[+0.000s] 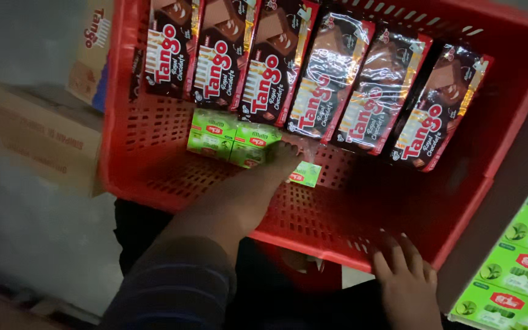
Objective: The person transfers small green boxes from a cardboard carton into a red plastic basket that already contains chocolate bars. The person then closes the cardboard carton and places it on the floor.
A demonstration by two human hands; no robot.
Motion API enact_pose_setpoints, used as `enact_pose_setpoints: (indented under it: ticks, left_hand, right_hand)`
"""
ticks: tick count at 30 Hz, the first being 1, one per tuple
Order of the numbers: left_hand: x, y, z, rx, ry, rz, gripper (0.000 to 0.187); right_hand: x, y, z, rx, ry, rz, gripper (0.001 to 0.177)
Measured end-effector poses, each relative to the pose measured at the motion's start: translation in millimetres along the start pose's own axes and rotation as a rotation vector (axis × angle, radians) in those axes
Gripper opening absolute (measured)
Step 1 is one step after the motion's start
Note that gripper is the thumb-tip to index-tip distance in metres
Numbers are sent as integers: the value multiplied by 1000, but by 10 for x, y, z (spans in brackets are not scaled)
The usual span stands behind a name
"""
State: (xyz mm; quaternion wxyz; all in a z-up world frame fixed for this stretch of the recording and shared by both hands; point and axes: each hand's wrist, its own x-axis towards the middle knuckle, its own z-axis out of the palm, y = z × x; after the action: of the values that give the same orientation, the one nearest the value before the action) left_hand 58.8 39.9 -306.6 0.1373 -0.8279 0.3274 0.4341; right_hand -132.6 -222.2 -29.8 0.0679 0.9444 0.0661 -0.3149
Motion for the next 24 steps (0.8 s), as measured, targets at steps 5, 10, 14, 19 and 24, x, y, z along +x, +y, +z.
enact_pose_setpoints:
  ticks: [5, 10, 14, 19, 24]
  left_hand:
    - [177, 112, 17, -360, 63, -70, 52]
    - [107, 30, -216, 6, -120, 156, 124]
    - [-142, 133, -663, -152, -363, -14, 76]
    - [-719, 179, -1158, -128, -270, -66, 119]
    - [-2011, 154, -1987, -21, -303, -171, 101]
  right_hand:
    - [-22, 24, 121, -53, 158, -26, 51]
    - [-1, 5, -18, -66, 125, -31, 51]
    - [21, 12, -86, -47, 109, -84, 49]
    - [89, 42, -81, -2, 207, -124, 43]
    - [155, 26, -92, -35, 276, -135, 38]
